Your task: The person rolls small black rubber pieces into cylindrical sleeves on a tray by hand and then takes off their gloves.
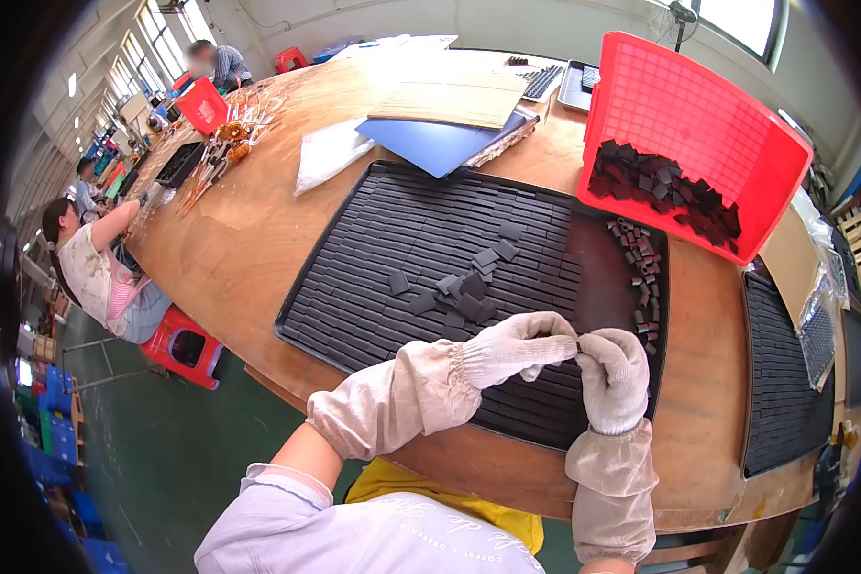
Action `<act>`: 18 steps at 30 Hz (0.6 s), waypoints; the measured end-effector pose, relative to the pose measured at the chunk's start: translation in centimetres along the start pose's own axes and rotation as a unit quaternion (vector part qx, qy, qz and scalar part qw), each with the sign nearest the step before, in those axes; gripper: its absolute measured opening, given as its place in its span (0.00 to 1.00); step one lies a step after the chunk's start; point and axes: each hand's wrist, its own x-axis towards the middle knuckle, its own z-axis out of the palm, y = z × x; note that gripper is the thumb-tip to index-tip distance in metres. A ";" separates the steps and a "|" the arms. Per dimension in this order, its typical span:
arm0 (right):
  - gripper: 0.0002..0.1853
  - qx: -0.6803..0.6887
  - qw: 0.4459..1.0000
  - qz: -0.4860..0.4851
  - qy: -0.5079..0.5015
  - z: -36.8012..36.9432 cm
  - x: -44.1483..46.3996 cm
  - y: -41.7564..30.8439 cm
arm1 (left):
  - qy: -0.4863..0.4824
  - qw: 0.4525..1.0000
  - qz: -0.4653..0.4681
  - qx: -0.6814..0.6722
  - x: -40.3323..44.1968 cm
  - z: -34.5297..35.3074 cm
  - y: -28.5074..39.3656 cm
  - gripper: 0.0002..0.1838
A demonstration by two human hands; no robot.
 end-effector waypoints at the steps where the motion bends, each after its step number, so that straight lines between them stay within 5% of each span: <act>1: 0.13 -0.009 1.000 -0.007 0.006 0.0 0.1 0.0 | 0.000 1.000 0.000 0.000 -0.1 0.2 0.1 0.12; 3: 0.13 -0.018 1.000 -0.013 0.012 0.0 0.1 -0.2 | 0.009 0.998 -0.013 0.055 -0.3 0.8 0.4 0.12; 9: 0.12 0.003 1.000 -0.011 0.018 -0.1 0.1 -0.1 | -0.025 0.993 -0.013 -0.113 0.0 0.2 -0.1 0.14; 18: 0.12 -0.012 1.000 0.001 0.017 0.0 0.0 -0.1 | 0.017 0.998 0.024 0.056 -0.3 0.7 0.3 0.15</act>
